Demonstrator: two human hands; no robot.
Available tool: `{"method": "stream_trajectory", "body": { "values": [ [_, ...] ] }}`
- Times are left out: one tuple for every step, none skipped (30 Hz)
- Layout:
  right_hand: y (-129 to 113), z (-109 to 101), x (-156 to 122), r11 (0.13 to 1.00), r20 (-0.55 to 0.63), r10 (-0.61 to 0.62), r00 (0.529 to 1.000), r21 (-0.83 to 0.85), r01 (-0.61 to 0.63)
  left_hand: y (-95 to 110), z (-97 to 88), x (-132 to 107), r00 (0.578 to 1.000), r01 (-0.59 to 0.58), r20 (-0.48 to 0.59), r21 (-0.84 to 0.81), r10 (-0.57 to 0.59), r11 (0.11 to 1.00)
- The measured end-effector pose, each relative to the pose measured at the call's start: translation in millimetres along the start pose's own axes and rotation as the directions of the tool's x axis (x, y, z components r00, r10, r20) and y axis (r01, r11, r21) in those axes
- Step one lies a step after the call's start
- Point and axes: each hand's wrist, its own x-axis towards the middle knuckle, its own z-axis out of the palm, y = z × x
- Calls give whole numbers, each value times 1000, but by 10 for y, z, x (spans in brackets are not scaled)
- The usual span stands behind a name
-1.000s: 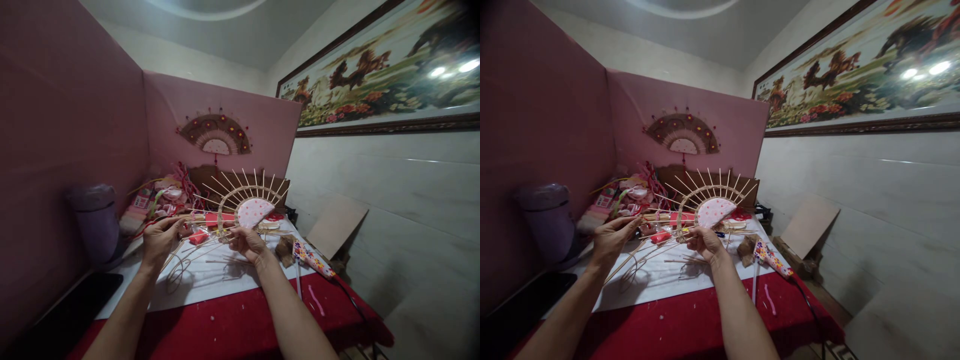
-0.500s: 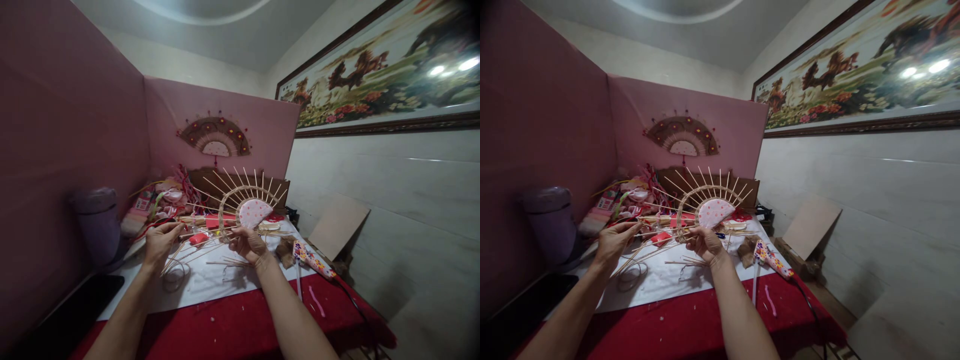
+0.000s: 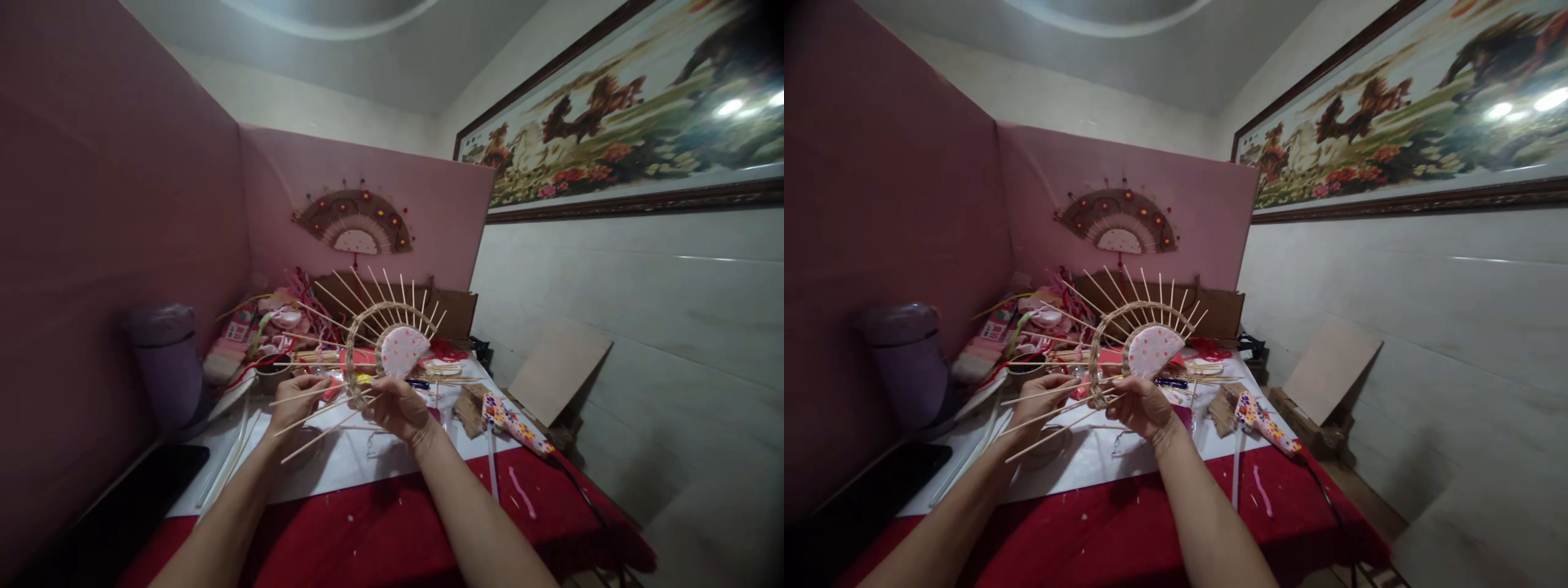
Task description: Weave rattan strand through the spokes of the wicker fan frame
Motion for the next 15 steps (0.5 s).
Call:
{"method": "stream_trajectory", "body": {
  "values": [
    [20,13,3,1000,12,19,1000,-1,-19,-13,14,3,1000,5,13,-10,-5,1000],
    [40,23,7,999,23,38,999,1,-38,-23,26,8,999,16,33,-22,-15,1000],
    [60,31,11,998,37,59,998,4,-59,-31,37,12,998,29,57,-32,-27,999],
    [79,38,17,997,55,78,995,7,-79,-36,48,14,996,37,77,-38,-35,999],
    [96,43,22,996,72,91,993,9,-92,-38,61,13,994,47,99,-41,-42,998],
    [109,46,26,995,89,100,991,9,-101,-39,74,7,991,55,121,-43,-50,998],
    [119,50,29,994,99,109,989,7,-110,-38,89,-3,988,63,142,-43,-56,997],
    [126,53,31,993,105,116,988,5,-118,-37,104,-16,985,70,161,-45,-62,997],
    [128,58,30,993,103,117,988,4,-118,-35,118,-32,982,76,178,-50,-66,996],
    [127,63,28,994,95,113,989,5,-113,-33,130,-48,979,83,192,-59,-70,995],
    [124,70,25,994,85,106,991,4,-107,-32,139,-64,977,91,201,-73,-75,993],
    [119,77,21,995,78,101,992,1,-101,-31,146,-77,975,103,204,-89,-84,991],
    [114,84,17,995,75,95,993,-4,-95,-31,148,-86,975,118,200,-105,-95,987],
    [110,90,13,996,76,92,993,-10,-91,-31,148,-92,975,132,192,-120,-107,984],
    [107,95,11,996,75,87,993,-15,-86,-32,144,-94,976,144,181,-129,-120,981]
  ]
}}
